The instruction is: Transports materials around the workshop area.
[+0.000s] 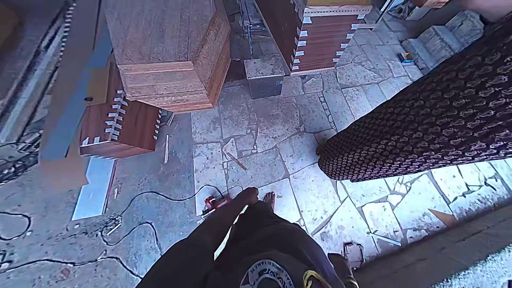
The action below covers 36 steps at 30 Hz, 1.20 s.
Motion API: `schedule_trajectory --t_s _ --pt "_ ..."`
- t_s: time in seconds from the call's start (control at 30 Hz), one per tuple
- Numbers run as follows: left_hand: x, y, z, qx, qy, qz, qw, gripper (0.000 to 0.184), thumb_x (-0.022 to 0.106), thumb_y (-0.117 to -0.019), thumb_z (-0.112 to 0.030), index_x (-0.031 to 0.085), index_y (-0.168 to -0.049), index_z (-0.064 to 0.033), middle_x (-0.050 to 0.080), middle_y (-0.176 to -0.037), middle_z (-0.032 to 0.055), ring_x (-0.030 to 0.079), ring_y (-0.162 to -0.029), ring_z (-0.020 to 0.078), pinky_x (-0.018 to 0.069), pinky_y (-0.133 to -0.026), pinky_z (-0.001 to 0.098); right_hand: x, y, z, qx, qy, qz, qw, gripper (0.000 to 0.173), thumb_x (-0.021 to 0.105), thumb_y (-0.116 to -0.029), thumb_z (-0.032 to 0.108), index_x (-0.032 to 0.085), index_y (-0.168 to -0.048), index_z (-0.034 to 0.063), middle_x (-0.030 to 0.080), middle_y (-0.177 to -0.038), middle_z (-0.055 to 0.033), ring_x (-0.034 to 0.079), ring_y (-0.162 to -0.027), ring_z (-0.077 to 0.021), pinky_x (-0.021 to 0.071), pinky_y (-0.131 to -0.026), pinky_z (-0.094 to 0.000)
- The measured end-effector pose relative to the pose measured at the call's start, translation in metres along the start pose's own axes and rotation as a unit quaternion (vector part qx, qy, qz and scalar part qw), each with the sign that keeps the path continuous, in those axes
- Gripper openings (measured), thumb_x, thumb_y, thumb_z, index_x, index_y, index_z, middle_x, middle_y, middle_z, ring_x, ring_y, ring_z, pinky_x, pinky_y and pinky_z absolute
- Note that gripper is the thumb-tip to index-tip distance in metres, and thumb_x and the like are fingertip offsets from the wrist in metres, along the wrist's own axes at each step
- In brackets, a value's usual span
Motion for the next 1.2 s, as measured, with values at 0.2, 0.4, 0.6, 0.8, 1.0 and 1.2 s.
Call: schedule_trajectory --t_s 0.2,0.4,0.6,0.8,1.0,1.2 --pt "-0.046 -0.008 0.043 -0.054 0.140 -0.090 0.985 0.045 0.058 -0.1036 -0.032 0.062 -0.137 -0.0024 0.063 -0.136 0.0219 0.059 -0.132 0.0359 0.0445 -0.112 0.0573 0.051 -0.259 -0.095 0.006 0.008 0.040 0.999 0.028 0.063 -0.1034 0.026 0.073 -0.117 0.0051 0.075 -0.109 -0.0162 0.073 -0.091 -0.0288 0.0588 -0.084 -0.0496" --pt "-0.017 0.007 0.078 -0.102 0.193 -0.108 0.970 0.044 0.058 -0.1038 -0.033 0.064 -0.132 -0.0008 0.065 -0.133 0.0235 0.060 -0.130 0.0369 0.0448 -0.110 0.0579 0.034 -0.300 -0.006 -0.127 0.188 0.111 0.968 0.031 0.060 -0.1022 0.031 0.075 -0.113 0.0058 0.075 -0.108 -0.0164 0.072 -0.101 -0.0307 0.0543 -0.096 -0.0532" --pt "0.042 0.027 0.073 -0.167 0.208 -0.062 0.962 0.045 0.061 -0.1028 -0.032 0.063 -0.134 0.0008 0.062 -0.138 0.0240 0.056 -0.135 0.0371 0.0418 -0.114 0.0558 -0.002 -0.345 0.031 -0.153 0.217 0.119 0.957 0.037 0.062 -0.1020 0.036 0.074 -0.118 0.0050 0.073 -0.116 -0.0186 0.069 -0.113 -0.0337 0.0501 -0.102 -0.0564" --pt "0.055 0.022 0.013 -0.193 0.286 -0.082 0.935 0.045 0.064 -0.1010 -0.033 0.065 -0.132 0.0001 0.065 -0.131 0.0259 0.061 -0.127 0.0396 0.0453 -0.109 0.0595 -0.063 -0.399 0.028 -0.135 0.233 0.152 0.951 0.036 0.059 -0.1042 0.034 0.073 -0.117 0.0033 0.074 -0.110 -0.0187 0.072 -0.097 -0.0314 0.0544 -0.093 -0.0523" --pt "-0.004 0.017 -0.085 -0.124 0.352 -0.160 0.914 0.039 0.059 -0.1049 -0.025 0.061 -0.135 -0.0006 0.063 -0.136 0.0215 0.057 -0.132 0.0367 0.0423 -0.113 0.0514 -0.133 -0.472 0.008 -0.104 0.258 0.153 0.948 0.039 0.060 -0.1037 0.034 0.071 -0.123 0.0019 0.073 -0.116 -0.0220 0.072 -0.099 -0.0352 0.0562 -0.088 -0.0533" --pt "0.000 -0.027 -0.113 -0.128 0.328 -0.189 0.917 0.051 0.059 -0.1035 -0.040 0.057 -0.145 -0.0109 0.062 -0.142 0.0163 0.056 -0.136 0.0333 0.0418 -0.115 0.0562 -0.171 -0.515 0.024 -0.081 0.289 0.128 0.945 0.039 0.061 -0.1028 0.036 0.071 -0.124 0.0038 0.073 -0.119 -0.0206 0.072 -0.106 -0.0358 0.0564 -0.091 -0.0556"
Point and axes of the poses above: each hand's wrist, its own y-axis away from the middle knuckle, its own x-axis out of the palm, z = x × y, the point moved 5 cm from there along -y, towards the middle knuckle
